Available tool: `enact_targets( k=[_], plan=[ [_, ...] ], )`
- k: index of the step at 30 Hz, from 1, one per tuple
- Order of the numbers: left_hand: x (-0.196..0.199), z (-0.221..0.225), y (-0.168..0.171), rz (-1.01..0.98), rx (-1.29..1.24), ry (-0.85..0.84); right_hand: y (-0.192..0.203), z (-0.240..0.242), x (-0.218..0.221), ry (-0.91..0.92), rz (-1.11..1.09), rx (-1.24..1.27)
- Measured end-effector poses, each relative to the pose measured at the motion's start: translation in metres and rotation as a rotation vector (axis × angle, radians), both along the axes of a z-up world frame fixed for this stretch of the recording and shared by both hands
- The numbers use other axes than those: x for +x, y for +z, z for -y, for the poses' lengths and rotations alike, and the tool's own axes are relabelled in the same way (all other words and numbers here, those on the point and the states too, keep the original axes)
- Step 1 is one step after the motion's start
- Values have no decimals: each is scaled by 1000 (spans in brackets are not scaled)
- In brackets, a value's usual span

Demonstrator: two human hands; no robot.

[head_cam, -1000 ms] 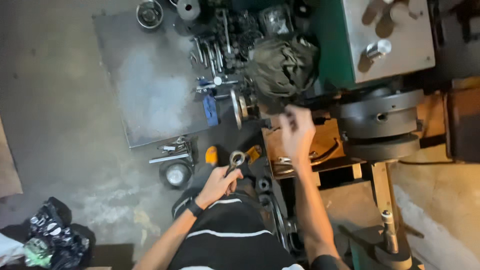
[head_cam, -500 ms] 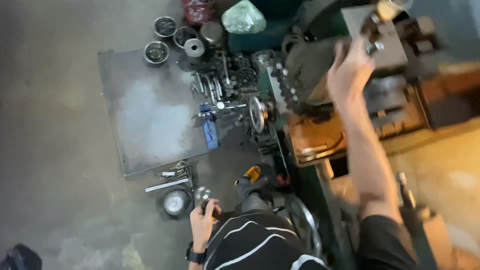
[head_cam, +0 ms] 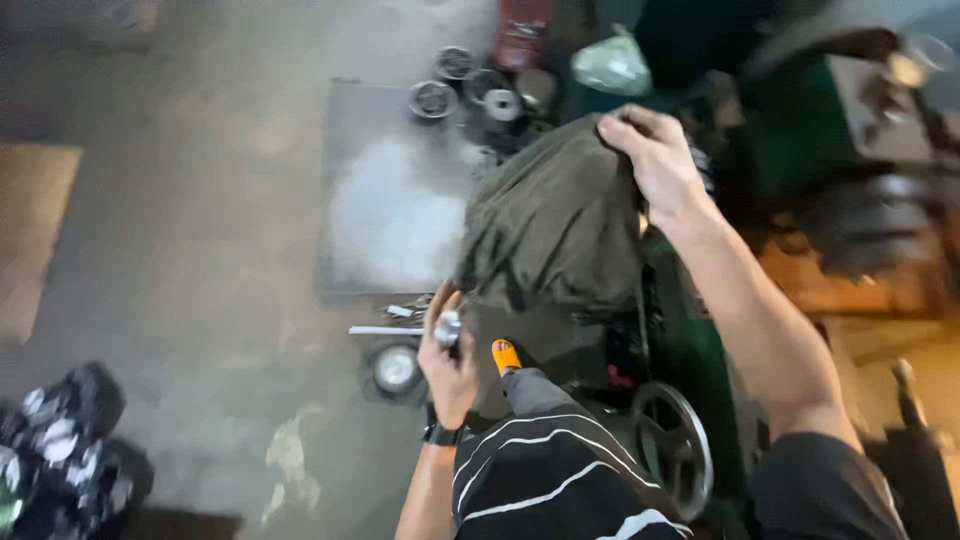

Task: The person uses a lathe to polish a metal component, then wipes the component with a cloth and holds it for inspection.

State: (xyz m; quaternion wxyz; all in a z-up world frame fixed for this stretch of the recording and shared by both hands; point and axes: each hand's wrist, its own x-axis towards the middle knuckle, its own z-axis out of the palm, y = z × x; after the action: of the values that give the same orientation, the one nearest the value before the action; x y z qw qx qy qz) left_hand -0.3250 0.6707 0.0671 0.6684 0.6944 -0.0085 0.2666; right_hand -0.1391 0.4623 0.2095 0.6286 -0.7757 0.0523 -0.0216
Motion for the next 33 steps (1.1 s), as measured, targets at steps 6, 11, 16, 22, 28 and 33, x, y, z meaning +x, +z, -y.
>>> enact_targets(
  k=[6,11,16,22,28,33],
  plan=[
    [-30,-30,8,168,245,342,-70,-97,-18,-34,-303,546],
    [-20,-67,-12,225,372,441,-66,-151,-69,164,-408,794],
    [3,-88,-57,253,172,411,-74,-156,-63,102,-384,819],
    [43,-88,-2,-337,20,233,-114,-97,-73,428,-15,367],
    [65,-82,7,-675,61,4,-219,-66,-90,626,-28,114],
    [46,-106,4,-750,-71,1,-327,-20,-37,109,-585,756]
  ],
)
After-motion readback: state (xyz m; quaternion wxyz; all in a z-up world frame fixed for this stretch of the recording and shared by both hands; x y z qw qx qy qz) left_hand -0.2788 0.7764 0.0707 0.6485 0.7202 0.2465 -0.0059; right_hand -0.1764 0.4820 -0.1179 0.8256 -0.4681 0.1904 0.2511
